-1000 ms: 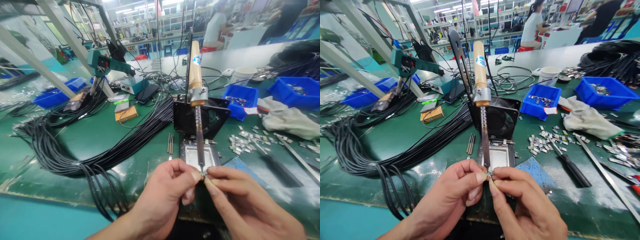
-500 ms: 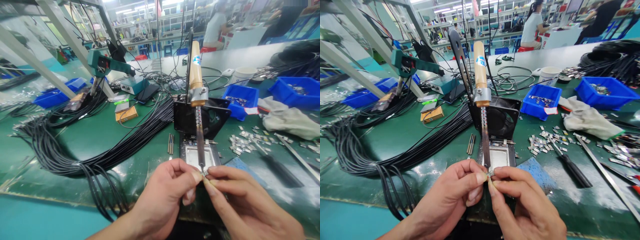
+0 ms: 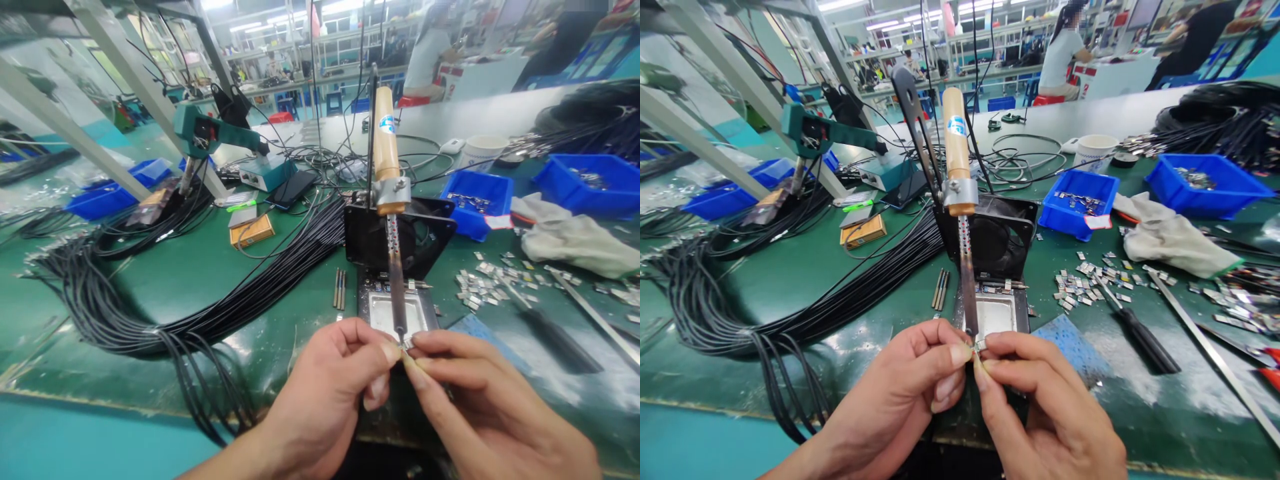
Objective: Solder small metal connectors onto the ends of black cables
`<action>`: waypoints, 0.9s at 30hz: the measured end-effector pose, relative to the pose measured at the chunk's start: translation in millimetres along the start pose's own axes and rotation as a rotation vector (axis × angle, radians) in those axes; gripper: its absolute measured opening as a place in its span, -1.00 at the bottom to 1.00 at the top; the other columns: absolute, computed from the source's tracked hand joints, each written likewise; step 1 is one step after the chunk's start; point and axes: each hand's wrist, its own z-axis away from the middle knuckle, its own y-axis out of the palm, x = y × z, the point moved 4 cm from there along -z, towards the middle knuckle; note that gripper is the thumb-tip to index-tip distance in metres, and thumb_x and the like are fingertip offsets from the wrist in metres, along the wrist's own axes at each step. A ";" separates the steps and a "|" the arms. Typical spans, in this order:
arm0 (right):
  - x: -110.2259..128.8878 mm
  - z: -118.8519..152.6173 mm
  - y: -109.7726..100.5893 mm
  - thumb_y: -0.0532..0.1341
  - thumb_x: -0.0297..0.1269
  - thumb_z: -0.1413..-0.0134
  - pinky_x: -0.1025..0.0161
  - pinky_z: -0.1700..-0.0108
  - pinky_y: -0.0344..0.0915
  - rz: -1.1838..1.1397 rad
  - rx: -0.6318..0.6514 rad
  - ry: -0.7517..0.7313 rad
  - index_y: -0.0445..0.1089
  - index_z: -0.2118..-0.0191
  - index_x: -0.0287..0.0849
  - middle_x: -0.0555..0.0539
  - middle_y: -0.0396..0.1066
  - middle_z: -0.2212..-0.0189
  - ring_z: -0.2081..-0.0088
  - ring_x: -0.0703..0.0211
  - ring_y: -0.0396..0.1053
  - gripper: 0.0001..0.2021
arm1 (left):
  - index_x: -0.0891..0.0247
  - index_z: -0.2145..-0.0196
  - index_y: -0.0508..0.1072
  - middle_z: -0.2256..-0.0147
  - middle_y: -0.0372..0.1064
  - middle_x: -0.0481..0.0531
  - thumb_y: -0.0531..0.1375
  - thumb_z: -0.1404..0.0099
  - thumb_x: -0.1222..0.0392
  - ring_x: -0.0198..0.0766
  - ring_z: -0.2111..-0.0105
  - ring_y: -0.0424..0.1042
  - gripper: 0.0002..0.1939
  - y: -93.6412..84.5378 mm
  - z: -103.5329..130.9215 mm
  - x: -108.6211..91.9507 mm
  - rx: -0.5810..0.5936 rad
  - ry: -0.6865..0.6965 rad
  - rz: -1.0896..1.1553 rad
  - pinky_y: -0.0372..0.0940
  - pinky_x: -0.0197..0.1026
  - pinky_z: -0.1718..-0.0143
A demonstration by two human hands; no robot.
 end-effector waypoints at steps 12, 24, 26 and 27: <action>-1.7 0.0 1.4 0.36 -0.43 -0.14 0.43 0.16 0.53 0.024 0.014 -0.025 0.52 0.30 -0.06 -0.01 0.55 0.15 0.23 0.27 0.58 -0.90 | 0.28 0.50 0.37 0.64 0.19 -0.13 0.36 -0.18 0.25 -0.42 0.59 0.05 -0.77 0.5 0.1 -0.3 0.015 0.002 -0.008 -0.03 -0.28 0.49; -0.7 -1.2 2.4 0.35 -0.44 -0.15 0.45 0.14 0.51 0.011 0.014 -0.024 0.53 0.30 -0.04 0.00 0.56 0.16 0.20 0.27 0.58 -0.89 | 0.28 0.49 0.37 0.63 0.19 -0.13 0.35 -0.20 0.25 -0.41 0.58 0.04 -0.77 -0.6 -0.7 0.1 0.014 0.002 -0.026 -0.04 -0.28 0.48; -1.2 -1.9 1.6 0.35 -0.42 -0.15 0.49 0.17 0.51 -0.009 -0.003 0.035 0.52 0.31 -0.03 0.02 0.57 0.17 0.22 0.28 0.59 -0.89 | 0.28 0.48 0.38 0.63 0.18 -0.13 0.35 -0.21 0.25 -0.41 0.58 0.04 -0.78 -1.7 -0.6 1.2 0.013 -0.001 -0.029 -0.05 -0.28 0.49; -1.9 -2.8 1.0 0.35 -0.40 -0.16 0.50 0.20 0.51 -0.020 -0.011 0.077 0.51 0.32 -0.03 0.02 0.57 0.18 0.24 0.29 0.59 -0.91 | 0.28 0.48 0.38 0.63 0.18 -0.13 0.35 -0.21 0.25 -0.41 0.58 0.03 -0.78 -2.2 -0.3 1.5 0.015 -0.003 -0.029 -0.05 -0.28 0.49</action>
